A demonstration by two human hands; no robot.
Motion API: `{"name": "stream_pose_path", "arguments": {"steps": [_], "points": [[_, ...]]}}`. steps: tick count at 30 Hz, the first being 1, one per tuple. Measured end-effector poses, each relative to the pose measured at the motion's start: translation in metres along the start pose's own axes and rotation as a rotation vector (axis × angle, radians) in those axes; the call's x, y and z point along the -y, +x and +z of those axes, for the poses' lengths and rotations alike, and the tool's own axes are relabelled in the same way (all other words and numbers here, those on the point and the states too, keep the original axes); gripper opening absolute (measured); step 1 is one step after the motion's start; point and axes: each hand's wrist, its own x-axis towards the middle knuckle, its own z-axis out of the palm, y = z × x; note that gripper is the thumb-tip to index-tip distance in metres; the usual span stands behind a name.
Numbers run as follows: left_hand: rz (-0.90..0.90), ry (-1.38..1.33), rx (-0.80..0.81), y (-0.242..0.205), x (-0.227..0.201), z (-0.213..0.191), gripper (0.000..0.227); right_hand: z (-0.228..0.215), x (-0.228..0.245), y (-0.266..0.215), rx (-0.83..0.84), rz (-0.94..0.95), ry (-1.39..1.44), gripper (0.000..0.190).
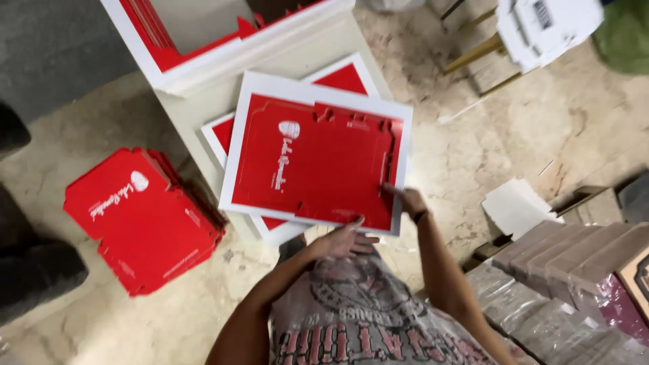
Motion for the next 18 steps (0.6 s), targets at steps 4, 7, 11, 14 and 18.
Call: {"name": "stream_pose_path", "arguments": {"steps": [4,7,11,14,18], "points": [[0.099,1.031,0.108,0.011,-0.029,0.043,0.075,-0.037,0.105,-0.043,0.234,0.078,-0.119,0.083],[0.509,1.084,-0.172,0.001,-0.059,0.069,0.058,-0.05,0.103,0.007,0.222,-0.02,-0.245,0.087],[0.526,1.515,-0.772,0.05,-0.113,0.051,0.056,-0.064,0.105,0.024,0.14,-0.176,-0.462,0.085],[0.252,1.785,-0.84,0.054,-0.156,0.095,0.085,-0.066,0.113,0.018,0.156,-0.272,-0.647,0.089],[0.011,1.896,-0.889,0.093,-0.17,0.105,0.12,-0.06,0.083,0.048,0.036,-0.425,-0.906,0.076]]}}
